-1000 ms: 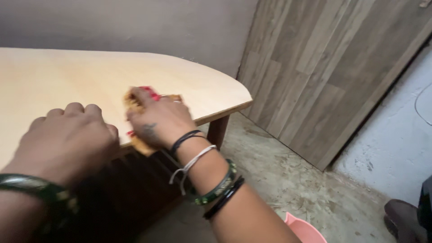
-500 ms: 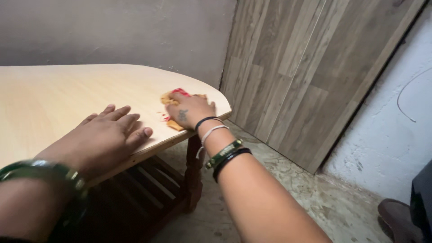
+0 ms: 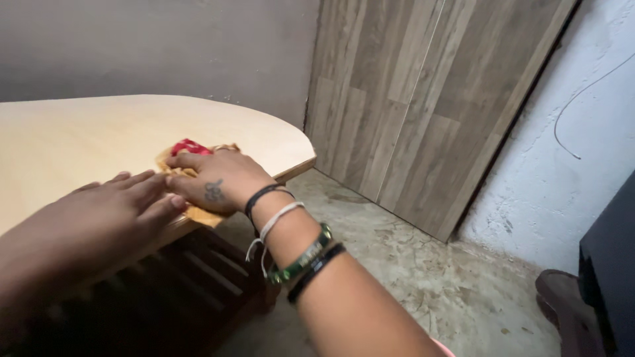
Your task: The person wipes a gray wall with a white cloth, then wrings the cloth in a pink bucket. They proceed to wipe a light-colored wooden table with a red and yellow cloth, cleaning the tabletop and the lower slatted shelf.
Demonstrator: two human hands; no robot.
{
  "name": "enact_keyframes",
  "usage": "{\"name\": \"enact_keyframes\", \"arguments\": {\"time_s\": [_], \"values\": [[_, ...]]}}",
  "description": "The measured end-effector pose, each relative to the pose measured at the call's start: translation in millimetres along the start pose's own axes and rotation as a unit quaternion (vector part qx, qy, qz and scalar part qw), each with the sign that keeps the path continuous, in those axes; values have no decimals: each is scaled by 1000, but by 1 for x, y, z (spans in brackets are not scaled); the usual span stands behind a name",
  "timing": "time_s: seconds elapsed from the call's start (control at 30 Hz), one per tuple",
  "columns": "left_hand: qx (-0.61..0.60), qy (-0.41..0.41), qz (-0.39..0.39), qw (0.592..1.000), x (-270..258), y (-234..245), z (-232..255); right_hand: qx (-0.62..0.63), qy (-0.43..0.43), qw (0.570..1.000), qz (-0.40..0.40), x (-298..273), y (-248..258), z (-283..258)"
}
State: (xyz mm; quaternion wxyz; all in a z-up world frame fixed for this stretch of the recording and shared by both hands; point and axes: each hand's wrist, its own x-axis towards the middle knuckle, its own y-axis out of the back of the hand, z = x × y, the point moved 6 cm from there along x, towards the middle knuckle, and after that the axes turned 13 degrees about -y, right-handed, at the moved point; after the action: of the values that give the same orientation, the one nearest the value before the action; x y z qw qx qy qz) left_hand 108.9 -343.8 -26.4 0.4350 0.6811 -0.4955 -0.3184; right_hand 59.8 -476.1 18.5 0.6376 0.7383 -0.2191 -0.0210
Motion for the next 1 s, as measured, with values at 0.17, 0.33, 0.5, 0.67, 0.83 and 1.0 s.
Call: {"name": "enact_keyframes", "arguments": {"time_s": [0.17,0.33,0.5,0.67,0.83,1.0], "values": [[168,-185,312,917,-4,-24,-10,19,-19,999,-28,42,-8,32],[-138,118,57,982,12,-38,-34,-2,-151,988,-3,54,6,85],[-127,59,110,984,0,7,-6,-11,-280,960,27,29,18,97],[-228,175,30,957,-12,48,11,11,-242,970,20,-5,11,66],[-78,200,72,974,9,81,34,-4,-119,989,85,-20,13,39],[65,150,-15,986,46,80,51,34,-105,994,9,21,8,62]]}}
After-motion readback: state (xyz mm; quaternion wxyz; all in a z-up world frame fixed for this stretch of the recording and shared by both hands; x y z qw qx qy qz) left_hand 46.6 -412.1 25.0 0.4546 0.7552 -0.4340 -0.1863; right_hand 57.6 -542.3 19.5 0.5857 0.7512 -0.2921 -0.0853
